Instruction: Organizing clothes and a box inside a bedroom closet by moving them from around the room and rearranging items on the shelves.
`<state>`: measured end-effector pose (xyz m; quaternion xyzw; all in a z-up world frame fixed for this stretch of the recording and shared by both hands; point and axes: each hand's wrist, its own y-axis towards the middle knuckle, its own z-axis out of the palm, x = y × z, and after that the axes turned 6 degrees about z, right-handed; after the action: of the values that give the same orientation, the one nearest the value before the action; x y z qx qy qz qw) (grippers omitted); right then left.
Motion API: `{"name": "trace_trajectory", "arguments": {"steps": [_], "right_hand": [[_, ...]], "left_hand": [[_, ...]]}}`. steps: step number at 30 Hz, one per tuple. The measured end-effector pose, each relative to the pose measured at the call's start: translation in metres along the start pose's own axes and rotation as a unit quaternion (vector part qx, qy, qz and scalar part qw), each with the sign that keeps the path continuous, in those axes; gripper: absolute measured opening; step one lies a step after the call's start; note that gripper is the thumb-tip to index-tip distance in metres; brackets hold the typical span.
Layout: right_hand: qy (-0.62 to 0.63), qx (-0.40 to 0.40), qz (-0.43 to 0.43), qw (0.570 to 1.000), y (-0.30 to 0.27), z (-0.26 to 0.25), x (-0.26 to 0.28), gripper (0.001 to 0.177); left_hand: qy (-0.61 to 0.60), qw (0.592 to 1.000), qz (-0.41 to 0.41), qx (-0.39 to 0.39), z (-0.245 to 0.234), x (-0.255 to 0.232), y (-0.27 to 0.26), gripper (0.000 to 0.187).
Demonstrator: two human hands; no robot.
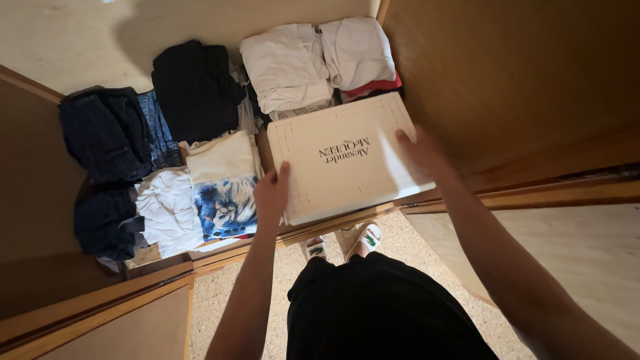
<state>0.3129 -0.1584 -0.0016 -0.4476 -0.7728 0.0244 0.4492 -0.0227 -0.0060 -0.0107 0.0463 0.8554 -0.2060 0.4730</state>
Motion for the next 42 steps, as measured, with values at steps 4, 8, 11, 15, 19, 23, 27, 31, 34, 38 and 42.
{"name": "trace_trajectory", "arguments": {"steps": [4, 8, 11, 15, 19, 23, 27, 31, 34, 38, 42], "right_hand": [[-0.021, -0.015, -0.014, 1.0, 0.01, 0.012, -0.032, 0.056], [0.012, -0.039, -0.066, 0.997, 0.013, 0.021, -0.041, 0.055], [-0.018, -0.068, 0.01, 0.997, 0.016, 0.023, -0.03, 0.058], [-0.034, -0.119, -0.019, 0.992, 0.017, 0.024, -0.024, 0.058], [-0.033, -0.125, 0.022, 0.991, 0.025, 0.017, -0.012, 0.059], [-0.083, -0.154, 0.036, 0.984, 0.038, 0.019, -0.011, 0.063], [-0.102, -0.163, 0.013, 0.981, 0.046, 0.021, -0.008, 0.064], [-0.078, -0.162, 0.007, 0.984, 0.046, 0.019, -0.015, 0.064], [-0.084, -0.216, -0.059, 0.971, 0.032, 0.026, -0.014, 0.061], [-0.119, -0.3, -0.123, 0.939, 0.003, 0.033, 0.007, 0.052], [-0.152, -0.291, -0.091, 0.94, -0.032, 0.037, 0.026, 0.052]], "left_hand": [[0.037, 0.998, 0.041, 0.014, 0.002, 0.0, -0.012, 0.063], [0.025, 0.997, 0.075, 0.008, 0.003, -0.003, -0.009, 0.062], [0.051, 0.995, 0.087, -0.012, 0.017, 0.012, 0.01, 0.068], [0.054, 0.992, 0.108, -0.037, 0.025, 0.013, 0.023, 0.066], [0.032, 0.998, 0.054, -0.018, 0.035, 0.01, 0.036, 0.07], [0.012, 1.0, 0.0, -0.014, 0.043, 0.003, 0.038, 0.071], [-0.079, 0.996, 0.028, -0.033, 0.045, 0.004, 0.039, 0.064], [-0.06, 0.998, 0.021, -0.012, 0.046, 0.013, 0.043, 0.071], [-0.073, 0.997, 0.029, 0.001, 0.04, 0.018, 0.039, 0.067], [-0.166, 0.981, 0.101, -0.002, 0.028, -0.002, 0.023, 0.067], [-0.172, 0.978, 0.114, -0.001, 0.031, 0.0, 0.004, 0.076]]}}
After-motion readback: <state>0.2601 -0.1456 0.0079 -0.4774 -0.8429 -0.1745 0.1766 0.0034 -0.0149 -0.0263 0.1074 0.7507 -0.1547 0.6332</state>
